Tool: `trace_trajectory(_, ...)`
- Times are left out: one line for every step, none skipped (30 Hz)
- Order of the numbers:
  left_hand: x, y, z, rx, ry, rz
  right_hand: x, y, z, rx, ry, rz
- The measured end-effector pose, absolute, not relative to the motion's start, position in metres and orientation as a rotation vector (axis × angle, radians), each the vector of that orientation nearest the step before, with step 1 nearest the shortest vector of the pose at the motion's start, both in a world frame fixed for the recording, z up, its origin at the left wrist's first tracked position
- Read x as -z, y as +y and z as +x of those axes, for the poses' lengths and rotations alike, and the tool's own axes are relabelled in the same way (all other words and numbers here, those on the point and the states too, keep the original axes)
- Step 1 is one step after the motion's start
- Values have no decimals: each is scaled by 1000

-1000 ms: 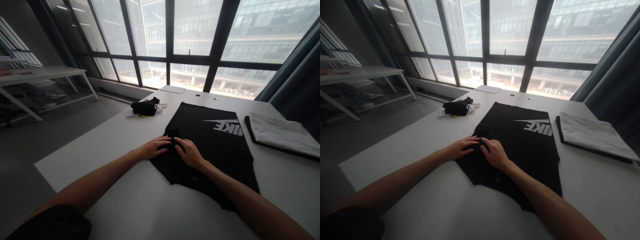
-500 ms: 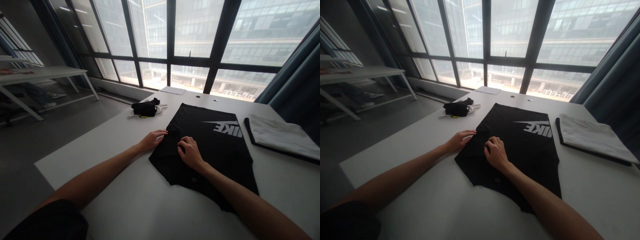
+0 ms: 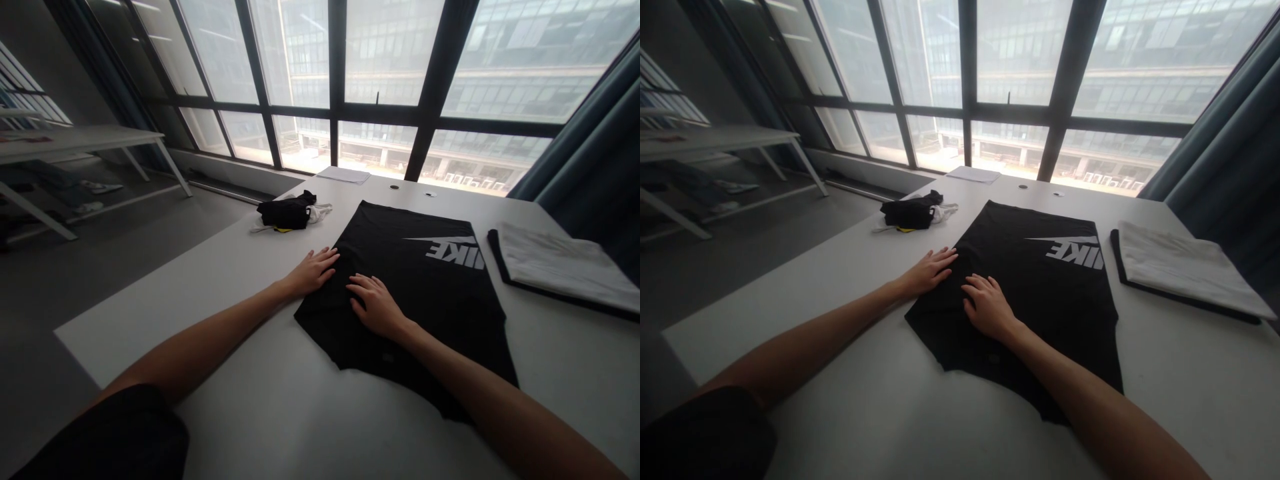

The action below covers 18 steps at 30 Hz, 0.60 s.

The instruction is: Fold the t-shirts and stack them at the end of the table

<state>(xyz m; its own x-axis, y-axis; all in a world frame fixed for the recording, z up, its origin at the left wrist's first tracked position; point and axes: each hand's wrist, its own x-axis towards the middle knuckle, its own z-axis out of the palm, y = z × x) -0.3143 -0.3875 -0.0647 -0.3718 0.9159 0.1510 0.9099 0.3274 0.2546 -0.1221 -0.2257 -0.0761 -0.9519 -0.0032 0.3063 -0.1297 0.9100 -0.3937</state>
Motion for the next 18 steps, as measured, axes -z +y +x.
trace_trajectory(63, -388, -310, -483, 2530, 1789, 76, -226, -122, -597, -2777, 96)
trace_trajectory(61, -389, -304, -489, 2509, 1829, 75, -226, -122, -593, -2780, 93)
trace_trajectory(60, -389, -298, -479, 2477, 1865, 74, -226, -121, -588, -2783, 90)
trace_trajectory(61, -388, -293, -457, 2444, 1895, 74, -226, -121, -582, -2787, 86)
trace_trajectory(62, -388, -288, -428, 2415, 1913, 73, -226, -121, -575, -2793, 82)
trace_trajectory(63, -388, -284, -400, 2395, 1922, 73, -226, -121, -569, -2799, 77)
trace_trajectory(65, -388, -281, -377, 2383, 1924, 73, -225, -121, -564, -2806, 74)
trace_trajectory(66, -388, -279, -361, 2380, 1923, 73, -225, -121, -560, -2811, 71)
trace_trajectory(67, -388, -278, -352, 2382, 1923, 72, -225, -121, -558, -2816, 71)
trace_trajectory(67, -389, -277, -346, 2385, 1922, 72, -225, -122, -556, -2821, 71)
trace_trajectory(67, -389, -277, -340, 2387, 1920, 72, -224, -122, -555, -2824, 70)
trace_trajectory(67, -390, -277, -336, 2393, 1918, 73, -224, -122, -553, -2825, 67)
trace_trajectory(66, -390, -276, -331, 2401, 1913, 73, -224, -122, -550, -2826, 63)
trace_trajectory(66, -391, -275, -325, 2410, 1906, 73, -224, -122, -546, -2825, 59)
trace_trajectory(66, -392, -274, -317, 2419, 1897, 73, -224, -122, -541, -2825, 56)
trace_trajectory(66, -392, -274, -306, 2428, 1887, 74, -224, -122, -537, -2824, 53)
trace_trajectory(66, -393, -273, -294, 2435, 1879, 74, -224, -122, -534, -2824, 52)
trace_trajectory(67, -394, -273, -281, 2440, 1871, 75, -224, -122, -534, -2825, 50)
